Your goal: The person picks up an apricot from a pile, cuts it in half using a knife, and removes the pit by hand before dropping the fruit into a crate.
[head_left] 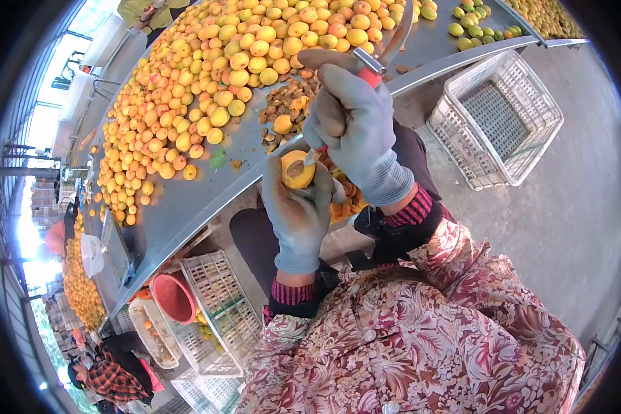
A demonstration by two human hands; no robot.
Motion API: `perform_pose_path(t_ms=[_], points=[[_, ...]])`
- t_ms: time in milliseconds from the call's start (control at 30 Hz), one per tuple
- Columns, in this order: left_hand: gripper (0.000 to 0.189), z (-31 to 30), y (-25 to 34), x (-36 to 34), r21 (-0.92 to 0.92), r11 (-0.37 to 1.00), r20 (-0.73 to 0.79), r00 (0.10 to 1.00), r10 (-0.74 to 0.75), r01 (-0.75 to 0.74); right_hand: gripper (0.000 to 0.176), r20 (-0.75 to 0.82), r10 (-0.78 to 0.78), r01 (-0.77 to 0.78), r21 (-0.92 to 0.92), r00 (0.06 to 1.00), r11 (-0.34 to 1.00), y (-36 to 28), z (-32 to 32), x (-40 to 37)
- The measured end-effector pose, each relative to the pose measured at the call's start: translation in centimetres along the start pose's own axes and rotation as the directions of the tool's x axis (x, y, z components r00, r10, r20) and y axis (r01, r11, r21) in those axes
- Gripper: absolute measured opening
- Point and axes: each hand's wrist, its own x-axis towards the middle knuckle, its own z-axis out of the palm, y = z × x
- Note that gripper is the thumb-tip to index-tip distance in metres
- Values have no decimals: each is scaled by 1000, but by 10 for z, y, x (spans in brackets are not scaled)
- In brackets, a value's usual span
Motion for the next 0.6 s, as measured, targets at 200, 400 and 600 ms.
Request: perform_pose_path(t_ms=[200,400,600], points=[[40,-9,-9,5,128,992,137,991,-3,-15,30,129,-55,44,81,990,996,-4,-4,-2],[9,-11,-6,0,-197,919,71,940,-334,341,31,235,36,-43,28,971,999,1,-6,-5],[22,-19,-23,-1,257,964,162,980,-119,74,24,384,180,-155,-94,905,983,-6,-5,-3]])
